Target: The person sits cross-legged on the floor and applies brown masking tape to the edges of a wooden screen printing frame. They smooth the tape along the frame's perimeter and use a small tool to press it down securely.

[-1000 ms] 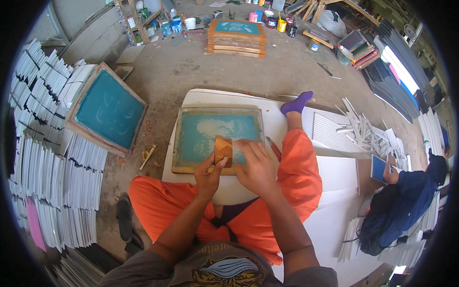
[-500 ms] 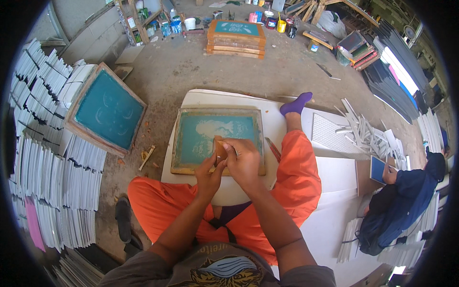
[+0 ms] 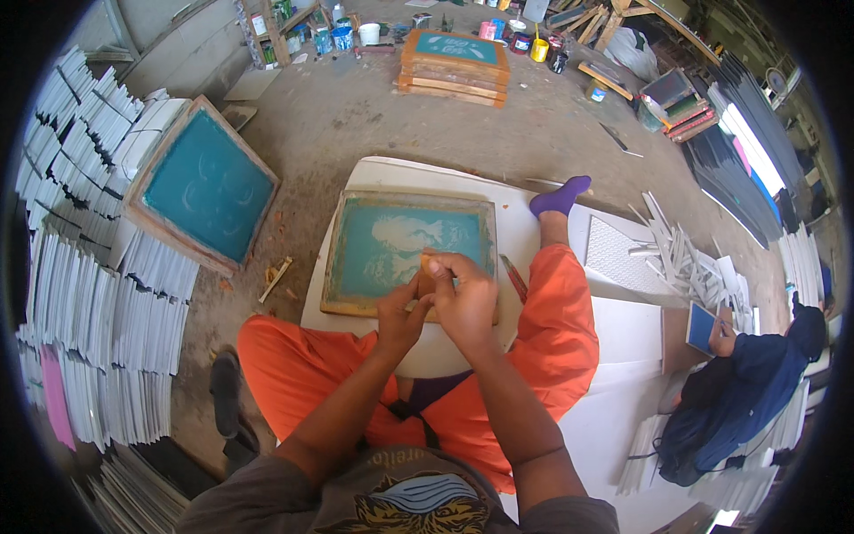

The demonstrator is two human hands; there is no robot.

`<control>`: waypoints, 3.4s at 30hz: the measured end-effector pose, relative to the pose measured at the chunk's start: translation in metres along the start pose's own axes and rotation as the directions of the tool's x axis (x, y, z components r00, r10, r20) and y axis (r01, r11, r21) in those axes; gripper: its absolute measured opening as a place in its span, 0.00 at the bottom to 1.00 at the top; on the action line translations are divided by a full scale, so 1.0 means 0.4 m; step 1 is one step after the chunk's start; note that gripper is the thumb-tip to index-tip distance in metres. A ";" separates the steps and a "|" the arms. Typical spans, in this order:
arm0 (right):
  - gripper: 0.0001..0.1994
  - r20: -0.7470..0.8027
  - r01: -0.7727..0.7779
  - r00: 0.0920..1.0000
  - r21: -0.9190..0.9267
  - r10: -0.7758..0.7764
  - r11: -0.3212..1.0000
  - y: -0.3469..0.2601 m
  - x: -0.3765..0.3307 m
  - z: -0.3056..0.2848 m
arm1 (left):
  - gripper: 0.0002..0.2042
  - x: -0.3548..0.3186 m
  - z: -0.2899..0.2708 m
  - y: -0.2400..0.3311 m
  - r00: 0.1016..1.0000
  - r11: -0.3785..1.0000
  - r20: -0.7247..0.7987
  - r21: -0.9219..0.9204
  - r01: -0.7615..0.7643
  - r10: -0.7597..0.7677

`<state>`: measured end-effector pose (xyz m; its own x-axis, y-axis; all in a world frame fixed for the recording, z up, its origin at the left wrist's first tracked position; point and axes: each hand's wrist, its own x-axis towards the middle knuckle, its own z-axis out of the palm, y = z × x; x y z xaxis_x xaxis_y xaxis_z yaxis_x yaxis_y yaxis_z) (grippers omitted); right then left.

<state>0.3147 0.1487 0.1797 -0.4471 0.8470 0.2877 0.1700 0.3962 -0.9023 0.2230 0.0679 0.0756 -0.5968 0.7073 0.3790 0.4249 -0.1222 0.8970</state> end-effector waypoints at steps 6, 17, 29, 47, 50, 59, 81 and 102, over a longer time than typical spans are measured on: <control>0.06 0.061 -0.038 0.997 -0.079 0.043 0.996 -0.022 0.035 -0.032 | 0.25 -0.021 -0.016 0.019 0.958 0.973 0.175 -0.074 -0.218 0.228; 0.05 0.122 0.013 0.992 -0.018 -0.011 1.000 -0.036 0.005 -0.055 | 0.22 -0.013 0.024 -0.003 0.993 0.993 0.103 -0.107 -0.051 0.062; 0.07 0.134 -0.059 0.989 -0.048 0.065 0.997 -0.102 0.039 -0.060 | 0.20 -0.038 0.041 0.038 0.991 0.965 0.119 -0.244 0.095 -0.068; 0.05 0.164 -0.084 0.983 0.028 0.079 0.996 -0.088 0.018 -0.095 | 0.17 -0.046 0.066 -0.004 0.935 0.917 0.291 -0.277 0.287 -0.204; 0.04 0.166 -0.025 0.986 0.012 0.022 1.000 -0.075 0.010 -0.106 | 0.21 -0.040 0.071 -0.011 0.911 0.877 0.302 -0.304 0.372 -0.282; 0.06 0.347 0.319 0.881 0.067 -0.322 0.945 -0.164 -0.070 -0.135 | 0.30 -0.055 0.045 -0.066 0.994 0.880 0.083 -0.464 0.103 -0.073; 0.12 0.365 -0.128 0.920 -0.063 0.142 0.990 -0.030 0.258 0.012 | 0.12 -0.084 -0.089 -0.003 0.733 0.096 0.649 -0.732 0.675 -0.205; 0.10 0.403 -0.221 0.915 0.423 0.037 0.879 0.132 -0.080 -0.057 | 0.11 -0.076 -0.110 0.018 0.900 -0.735 0.361 -0.537 0.415 0.244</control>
<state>0.3580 0.1507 0.1301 -0.7563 0.6465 0.1008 -0.1231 0.0107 -0.9923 0.2143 0.0151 0.0805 -0.1877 0.8579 0.4783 -0.9250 0.0095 -0.3800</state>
